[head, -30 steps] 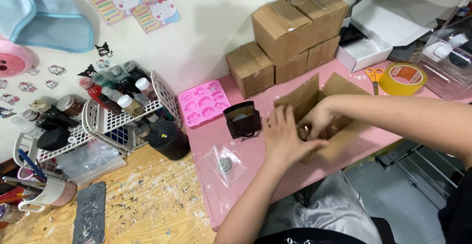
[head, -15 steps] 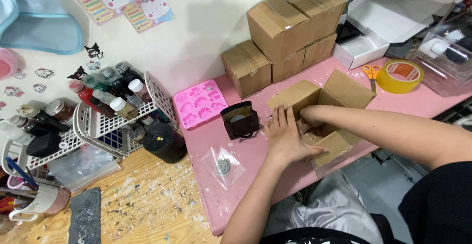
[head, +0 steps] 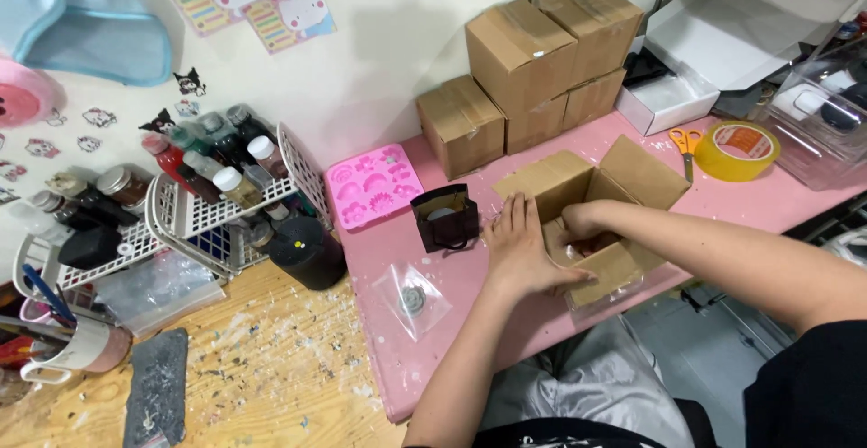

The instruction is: Assembling small cardboard boxes and packing items inside for shipping.

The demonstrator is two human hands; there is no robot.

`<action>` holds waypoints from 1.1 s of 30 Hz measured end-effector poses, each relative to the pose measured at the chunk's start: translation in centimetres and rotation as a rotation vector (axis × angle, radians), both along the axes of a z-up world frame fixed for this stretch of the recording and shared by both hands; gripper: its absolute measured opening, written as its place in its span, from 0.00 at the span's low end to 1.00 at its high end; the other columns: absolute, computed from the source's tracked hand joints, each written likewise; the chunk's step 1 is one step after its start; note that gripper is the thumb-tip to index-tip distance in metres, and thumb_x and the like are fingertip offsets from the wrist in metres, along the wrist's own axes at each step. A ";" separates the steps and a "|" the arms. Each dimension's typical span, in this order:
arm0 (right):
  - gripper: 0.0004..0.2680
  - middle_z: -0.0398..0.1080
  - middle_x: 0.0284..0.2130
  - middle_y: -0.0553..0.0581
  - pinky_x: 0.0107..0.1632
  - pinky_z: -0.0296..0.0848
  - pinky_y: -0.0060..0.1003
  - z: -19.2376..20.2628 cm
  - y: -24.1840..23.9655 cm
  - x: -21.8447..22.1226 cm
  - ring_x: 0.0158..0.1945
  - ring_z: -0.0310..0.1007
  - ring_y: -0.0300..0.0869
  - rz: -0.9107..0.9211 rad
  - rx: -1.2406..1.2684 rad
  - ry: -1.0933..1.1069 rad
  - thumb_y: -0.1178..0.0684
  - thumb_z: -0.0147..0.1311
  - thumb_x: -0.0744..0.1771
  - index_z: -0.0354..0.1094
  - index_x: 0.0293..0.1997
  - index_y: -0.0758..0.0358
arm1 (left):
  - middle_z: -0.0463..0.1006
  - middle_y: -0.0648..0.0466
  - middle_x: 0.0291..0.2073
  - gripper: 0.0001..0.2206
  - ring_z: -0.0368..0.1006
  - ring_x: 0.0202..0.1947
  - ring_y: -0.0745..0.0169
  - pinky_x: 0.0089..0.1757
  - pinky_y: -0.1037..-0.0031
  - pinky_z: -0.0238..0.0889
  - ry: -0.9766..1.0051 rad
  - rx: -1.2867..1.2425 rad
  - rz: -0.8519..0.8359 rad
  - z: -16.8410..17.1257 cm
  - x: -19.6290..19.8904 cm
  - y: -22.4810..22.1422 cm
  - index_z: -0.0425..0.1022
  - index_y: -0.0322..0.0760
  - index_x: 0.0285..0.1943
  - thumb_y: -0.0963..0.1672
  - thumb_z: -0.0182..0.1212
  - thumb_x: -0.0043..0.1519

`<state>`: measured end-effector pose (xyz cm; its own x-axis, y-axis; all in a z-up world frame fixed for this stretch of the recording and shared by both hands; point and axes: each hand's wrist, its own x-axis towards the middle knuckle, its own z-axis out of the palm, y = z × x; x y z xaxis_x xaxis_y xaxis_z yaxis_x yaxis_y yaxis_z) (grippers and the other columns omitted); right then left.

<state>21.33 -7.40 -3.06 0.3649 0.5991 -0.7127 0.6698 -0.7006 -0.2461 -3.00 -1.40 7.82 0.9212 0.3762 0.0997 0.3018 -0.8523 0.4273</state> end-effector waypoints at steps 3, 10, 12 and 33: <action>0.17 0.79 0.23 0.59 0.28 0.76 0.38 0.5 0.5 0.3 0.22 0.76 0.43 -0.095 -0.064 0.113 0.41 0.55 0.68 0.76 0.33 0.69 | 0.45 0.35 0.77 0.72 0.37 0.78 0.40 0.67 0.42 0.31 -0.013 0.049 -0.034 -0.1 -0.2 0.6 0.43 0.22 0.77 0.68 0.73 0.31; 0.15 0.81 0.30 0.59 0.31 0.80 0.36 3.0 1.2 -1.7 0.27 0.77 0.43 -0.158 -0.109 0.181 0.42 0.57 0.68 0.78 0.38 0.68 | 0.44 0.37 0.77 0.71 0.36 0.78 0.42 0.67 0.44 0.32 0.022 0.041 -0.061 -0.4 -0.8 1.8 0.44 0.24 0.77 0.66 0.74 0.30; 0.18 0.78 0.33 0.60 0.35 0.81 0.39 3.5 1.2 -0.9 0.32 0.79 0.45 -0.195 -0.160 0.271 0.37 0.51 0.69 0.75 0.41 0.67 | 0.44 0.37 0.78 0.71 0.36 0.78 0.43 0.67 0.44 0.32 0.028 0.038 -0.063 0.0 -0.6 1.9 0.44 0.24 0.78 0.66 0.74 0.30; 0.15 0.77 0.23 0.60 0.28 0.77 0.38 -0.3 0.9 0.7 0.22 0.75 0.44 -0.207 0.003 0.196 0.44 0.65 0.65 0.77 0.31 0.71 | 0.44 0.39 0.78 0.71 0.35 0.78 0.44 0.67 0.45 0.31 0.068 0.051 -0.053 -0.1 -0.5 1.5 0.44 0.24 0.77 0.68 0.72 0.30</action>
